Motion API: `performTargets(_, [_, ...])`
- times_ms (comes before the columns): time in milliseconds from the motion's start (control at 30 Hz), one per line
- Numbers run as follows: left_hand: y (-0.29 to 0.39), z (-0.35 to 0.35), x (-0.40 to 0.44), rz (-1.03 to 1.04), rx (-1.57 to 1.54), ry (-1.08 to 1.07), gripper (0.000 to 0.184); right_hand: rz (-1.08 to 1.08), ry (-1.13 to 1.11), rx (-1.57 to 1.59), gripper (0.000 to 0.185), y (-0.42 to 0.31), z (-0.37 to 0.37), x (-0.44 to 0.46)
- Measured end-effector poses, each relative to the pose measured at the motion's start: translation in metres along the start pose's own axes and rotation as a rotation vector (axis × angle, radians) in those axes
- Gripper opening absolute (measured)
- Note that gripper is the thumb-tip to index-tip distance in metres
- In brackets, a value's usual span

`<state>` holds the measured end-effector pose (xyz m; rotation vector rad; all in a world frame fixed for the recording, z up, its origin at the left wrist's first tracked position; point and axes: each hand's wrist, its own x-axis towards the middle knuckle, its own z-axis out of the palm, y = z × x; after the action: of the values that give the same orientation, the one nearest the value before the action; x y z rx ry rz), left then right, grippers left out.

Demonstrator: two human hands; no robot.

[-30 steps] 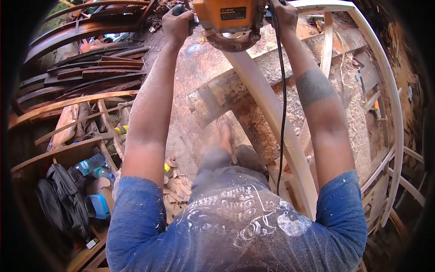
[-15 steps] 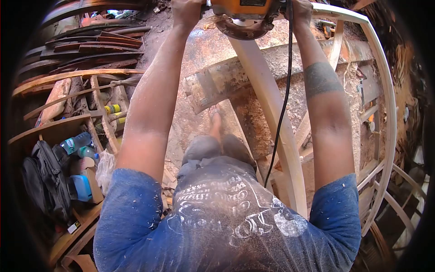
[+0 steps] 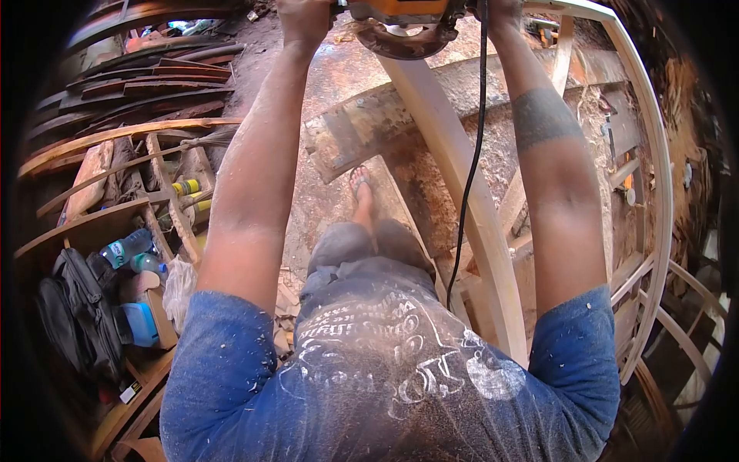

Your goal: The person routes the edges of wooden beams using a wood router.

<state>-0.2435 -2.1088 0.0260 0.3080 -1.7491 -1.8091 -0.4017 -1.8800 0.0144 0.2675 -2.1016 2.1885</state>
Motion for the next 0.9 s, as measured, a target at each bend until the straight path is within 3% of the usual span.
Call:
performTargets(167, [-0.002, -0.001, -0.01, 0.031, -0.014, -0.026, 0.017, 0.044, -0.067, 0.16, 0.004, 0.001, -0.012, -0.004])
performTargets(567, [0.019, 0.018, -0.067, 0.049, 0.038, -0.025, 0.01, 0.036, -0.119, 0.513, 0.012, 0.005, -0.055, -0.04])
performTargets(667, [0.02, 0.022, -0.084, 0.081, 0.014, -0.058, 0.01, -0.083, -0.044, 0.177, 0.013, -0.009, -0.071, -0.061])
performTargets(800, [0.021, 0.031, -0.113, 0.08, -0.011, -0.045, 0.011, 0.005, -0.037, 0.3, 0.016, -0.026, -0.092, -0.097])
performTargets(900, [0.025, 0.038, -0.137, 0.091, 0.032, -0.038, 0.01, 0.005, -0.002, 0.214, 0.011, -0.033, -0.113, -0.119])
